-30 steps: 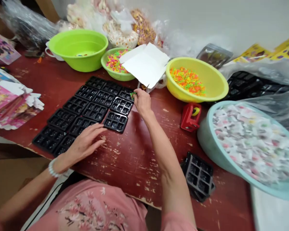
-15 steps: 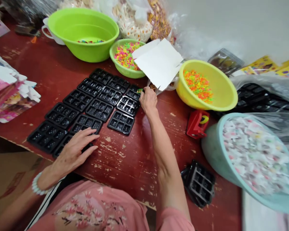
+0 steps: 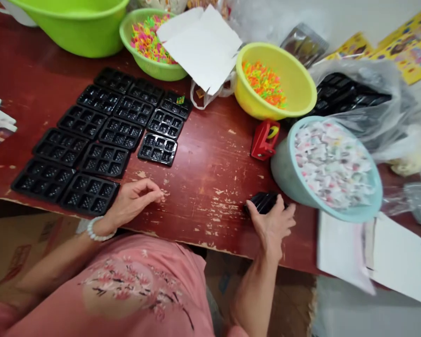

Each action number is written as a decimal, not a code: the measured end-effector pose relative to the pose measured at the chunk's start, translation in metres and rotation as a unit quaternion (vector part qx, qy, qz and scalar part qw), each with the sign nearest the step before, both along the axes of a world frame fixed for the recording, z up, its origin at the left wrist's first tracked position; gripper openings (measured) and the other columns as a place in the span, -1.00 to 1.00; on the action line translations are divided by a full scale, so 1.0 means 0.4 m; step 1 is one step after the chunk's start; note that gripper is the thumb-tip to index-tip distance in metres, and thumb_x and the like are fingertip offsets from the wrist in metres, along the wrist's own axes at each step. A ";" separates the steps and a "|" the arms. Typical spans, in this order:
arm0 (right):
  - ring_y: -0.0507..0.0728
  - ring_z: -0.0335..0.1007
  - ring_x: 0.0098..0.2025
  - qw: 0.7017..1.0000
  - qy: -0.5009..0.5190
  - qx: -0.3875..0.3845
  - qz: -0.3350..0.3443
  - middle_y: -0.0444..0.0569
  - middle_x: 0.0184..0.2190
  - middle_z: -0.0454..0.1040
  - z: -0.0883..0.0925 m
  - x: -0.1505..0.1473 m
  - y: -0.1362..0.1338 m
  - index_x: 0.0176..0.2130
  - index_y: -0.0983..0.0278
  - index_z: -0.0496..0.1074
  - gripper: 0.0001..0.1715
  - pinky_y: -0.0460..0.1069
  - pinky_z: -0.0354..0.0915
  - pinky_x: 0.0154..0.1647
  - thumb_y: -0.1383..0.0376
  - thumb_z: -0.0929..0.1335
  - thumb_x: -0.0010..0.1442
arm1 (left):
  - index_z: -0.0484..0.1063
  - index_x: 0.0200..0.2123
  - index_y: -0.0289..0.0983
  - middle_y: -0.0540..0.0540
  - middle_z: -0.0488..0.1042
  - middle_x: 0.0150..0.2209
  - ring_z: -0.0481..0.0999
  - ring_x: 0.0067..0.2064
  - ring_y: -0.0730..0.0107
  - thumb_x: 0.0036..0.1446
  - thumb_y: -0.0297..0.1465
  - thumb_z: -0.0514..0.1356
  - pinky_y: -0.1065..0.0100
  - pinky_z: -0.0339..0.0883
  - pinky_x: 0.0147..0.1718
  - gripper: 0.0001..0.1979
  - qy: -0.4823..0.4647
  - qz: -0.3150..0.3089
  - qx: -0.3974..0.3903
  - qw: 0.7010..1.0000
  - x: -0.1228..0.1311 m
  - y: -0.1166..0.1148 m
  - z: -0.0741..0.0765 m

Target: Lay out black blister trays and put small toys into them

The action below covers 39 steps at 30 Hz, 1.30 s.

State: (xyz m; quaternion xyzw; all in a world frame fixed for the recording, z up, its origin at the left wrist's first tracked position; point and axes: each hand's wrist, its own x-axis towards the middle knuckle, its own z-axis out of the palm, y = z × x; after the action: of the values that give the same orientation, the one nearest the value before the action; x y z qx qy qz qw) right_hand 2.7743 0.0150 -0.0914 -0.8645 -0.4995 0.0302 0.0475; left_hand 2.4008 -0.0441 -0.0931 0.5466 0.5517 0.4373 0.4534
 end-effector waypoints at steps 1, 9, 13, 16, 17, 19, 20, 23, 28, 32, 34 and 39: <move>0.80 0.03 0.40 1.000 0.005 0.004 -0.004 0.39 0.52 -0.10 0.000 -0.004 0.004 0.46 0.25 0.19 0.24 0.63 0.20 0.23 -0.21 0.51 0.02 | 0.52 -0.36 -0.25 0.01 0.59 -0.43 0.51 -0.41 0.47 0.33 -0.29 0.31 0.41 0.35 -0.36 -0.78 -0.032 -0.005 -0.027 0.999 0.009 0.002 0.000; 0.72 -0.07 0.48 0.990 0.122 0.042 -0.064 0.45 0.55 -0.28 0.002 0.055 -0.008 0.47 0.23 0.10 0.21 0.57 0.11 0.31 -0.19 0.46 0.06 | 0.41 -0.45 -0.25 0.02 0.53 -0.52 0.53 -0.43 0.46 0.29 -0.18 0.34 0.45 0.36 -0.36 -0.66 -0.164 0.027 -0.115 0.979 0.046 -0.029 -0.014; 0.62 -0.06 0.50 0.987 0.122 0.088 -0.063 0.41 0.52 -0.14 0.019 0.116 -0.024 0.44 0.27 0.12 0.21 0.48 0.07 0.39 -0.04 0.49 -0.05 | 0.46 -0.38 -0.26 -0.02 0.57 -0.48 0.53 -0.44 0.44 0.23 -0.15 0.38 0.46 0.39 -0.38 -0.68 -0.166 0.011 -0.146 0.975 0.058 -0.028 -0.025; 0.59 -0.15 0.53 0.984 0.066 0.165 -0.011 0.43 0.49 -0.11 0.058 0.086 -0.050 0.42 0.36 0.11 0.20 0.46 -0.04 0.45 0.00 0.48 -0.05 | 0.49 -0.33 -0.26 -0.02 0.56 -0.46 0.52 -0.42 0.46 0.24 -0.15 0.37 0.48 0.39 -0.37 -0.70 -0.156 -0.029 -0.139 0.977 0.081 -0.016 -0.014; 0.56 -0.18 0.55 0.980 0.070 0.184 0.041 0.41 0.49 -0.11 0.073 0.055 -0.059 0.43 0.35 0.10 0.19 0.45 -0.08 0.48 -0.01 0.48 -0.03 | 0.51 -0.31 -0.26 -0.02 0.56 -0.45 0.52 -0.40 0.46 0.25 -0.15 0.37 0.48 0.39 -0.37 -0.71 -0.159 -0.045 -0.136 0.977 0.094 -0.010 -0.007; 0.46 -0.20 0.57 0.954 0.142 0.190 0.186 0.29 0.52 -0.09 0.099 -0.035 -0.076 0.45 0.25 0.06 0.16 0.43 -0.13 0.52 -0.06 0.47 0.06 | 0.54 -0.23 -0.26 -0.03 0.56 -0.39 0.53 -0.36 0.45 0.25 -0.16 0.36 0.47 0.41 -0.35 -0.73 -0.180 -0.082 -0.140 0.970 0.124 0.003 0.009; 0.42 -0.19 0.58 0.929 0.204 0.172 0.258 0.22 0.53 -0.08 0.107 -0.087 -0.081 0.46 0.18 0.05 0.14 0.41 -0.14 0.54 -0.09 0.48 0.09 | 0.55 -0.20 -0.26 -0.03 0.57 -0.35 0.55 -0.33 0.44 0.24 -0.16 0.37 0.46 0.43 -0.33 -0.73 -0.201 -0.101 -0.146 0.963 0.138 0.010 0.016; 0.37 -0.18 0.59 0.823 0.405 0.083 0.389 0.07 0.55 -0.06 0.104 -0.238 -0.085 0.49 0.06 0.05 0.18 0.35 -0.12 0.57 -0.17 0.51 0.10 | 0.55 -0.19 -0.27 -0.04 0.57 -0.29 0.56 -0.29 0.43 0.14 -0.18 0.45 0.44 0.44 -0.29 -0.68 -0.292 -0.139 -0.153 0.934 0.162 0.030 0.024; 0.41 -0.07 0.56 0.722 0.576 -0.012 0.383 0.02 0.54 0.01 0.051 -0.363 -0.059 0.52 0.03 0.03 0.33 0.36 -0.01 0.55 -0.20 0.58 0.01 | 0.45 -0.43 -0.32 0.04 0.46 -0.49 0.46 -0.50 0.54 -0.06 -0.16 0.57 0.49 0.40 -0.47 -0.55 -0.393 -0.077 -0.162 0.902 0.124 0.032 0.015; 0.39 0.21 0.44 0.658 0.665 -0.043 0.352 0.06 0.44 0.25 0.028 -0.391 -0.047 0.51 0.08 0.06 0.33 0.32 0.18 0.46 -0.18 0.59 -0.01 | 0.42 -0.45 -0.32 0.04 0.48 -0.54 0.48 -0.57 0.52 -0.15 -0.13 0.61 0.47 0.45 -0.53 -0.49 -0.436 -0.047 -0.187 0.879 0.098 0.018 0.022; 0.38 0.29 0.39 0.640 0.687 -0.054 0.339 0.05 0.41 0.30 0.024 -0.402 -0.049 0.51 0.08 0.05 0.35 0.28 0.28 0.41 -0.19 0.58 -0.02 | 0.40 -0.45 -0.31 0.04 0.48 -0.55 0.50 -0.58 0.50 -0.15 -0.13 0.61 0.47 0.48 -0.53 -0.48 -0.444 -0.039 -0.187 0.876 0.095 0.013 0.025; 0.35 0.33 0.35 0.618 0.708 -0.057 0.338 -0.01 0.43 0.27 0.014 -0.422 -0.054 0.50 0.03 0.08 0.31 0.23 0.37 0.34 -0.22 0.57 -0.03 | 0.38 -0.45 -0.30 0.03 0.50 -0.55 0.53 -0.57 0.46 -0.15 -0.12 0.60 0.45 0.51 -0.53 -0.47 -0.443 -0.024 -0.183 0.877 0.095 0.004 0.019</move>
State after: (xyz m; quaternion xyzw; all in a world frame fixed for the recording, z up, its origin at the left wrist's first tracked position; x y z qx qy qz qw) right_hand 2.6055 -0.0065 -0.0856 -0.3468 -0.5653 0.6749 0.3236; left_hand 2.4387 -0.0423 -0.0856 0.2162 0.3494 0.5142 0.7529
